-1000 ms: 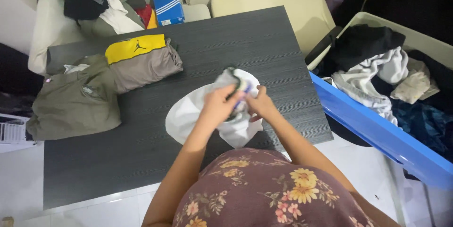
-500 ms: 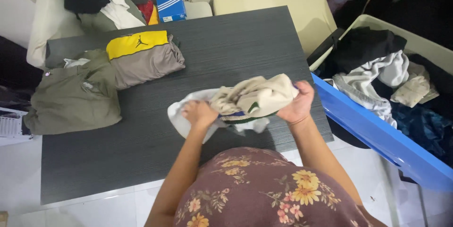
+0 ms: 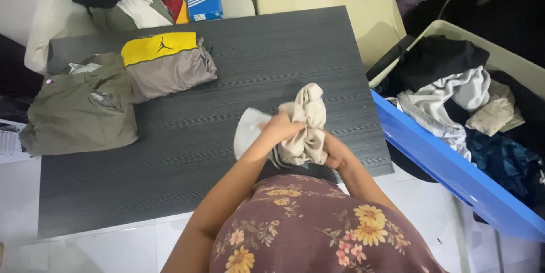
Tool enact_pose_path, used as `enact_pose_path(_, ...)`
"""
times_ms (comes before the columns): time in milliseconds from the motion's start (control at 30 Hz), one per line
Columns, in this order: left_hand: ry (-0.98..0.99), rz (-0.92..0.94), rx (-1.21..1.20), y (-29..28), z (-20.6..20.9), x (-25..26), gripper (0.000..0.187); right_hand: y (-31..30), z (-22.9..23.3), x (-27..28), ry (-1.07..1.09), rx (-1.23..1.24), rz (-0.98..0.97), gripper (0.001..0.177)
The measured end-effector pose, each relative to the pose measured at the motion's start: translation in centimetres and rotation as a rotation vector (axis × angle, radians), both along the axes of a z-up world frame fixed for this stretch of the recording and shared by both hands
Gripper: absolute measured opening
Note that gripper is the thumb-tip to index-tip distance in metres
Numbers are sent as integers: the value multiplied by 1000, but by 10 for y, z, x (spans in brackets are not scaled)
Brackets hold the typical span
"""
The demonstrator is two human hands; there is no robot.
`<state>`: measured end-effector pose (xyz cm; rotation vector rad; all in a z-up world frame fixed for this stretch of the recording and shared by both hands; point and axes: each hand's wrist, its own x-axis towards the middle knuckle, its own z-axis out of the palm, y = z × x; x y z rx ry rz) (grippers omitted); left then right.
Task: Folding various items of clothing from a storage bin and stacking them on a table.
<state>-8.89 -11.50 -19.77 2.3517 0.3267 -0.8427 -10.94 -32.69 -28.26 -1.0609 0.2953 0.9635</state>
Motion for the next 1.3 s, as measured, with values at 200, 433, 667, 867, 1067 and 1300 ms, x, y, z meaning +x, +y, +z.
enact_pose_path(200,-196,408,-1421,27,37,-3,45,-16,12,8,113,489,-340,63)
enact_pose_path(433,-200,597,-1482,77,49,-22,35,-59,41,42,12,255,-87,53)
enact_pose_path(667,-623,223,-1473,105,-56,-13,26,-104,99,86,-84,14,171,44)
enact_pose_path(867,-474,883,-1027,129,64,24,39,-13,265,71,-840,-873,1608,42)
enact_pose_path(1067,-882,223,-1395,155,130,30,21,-40,258,73,-1744,-1111,703,32)
enact_pose_path(1300,-1347,-358,-477,190,182,-18,32,-103,320,38,-1527,-742,414,46)
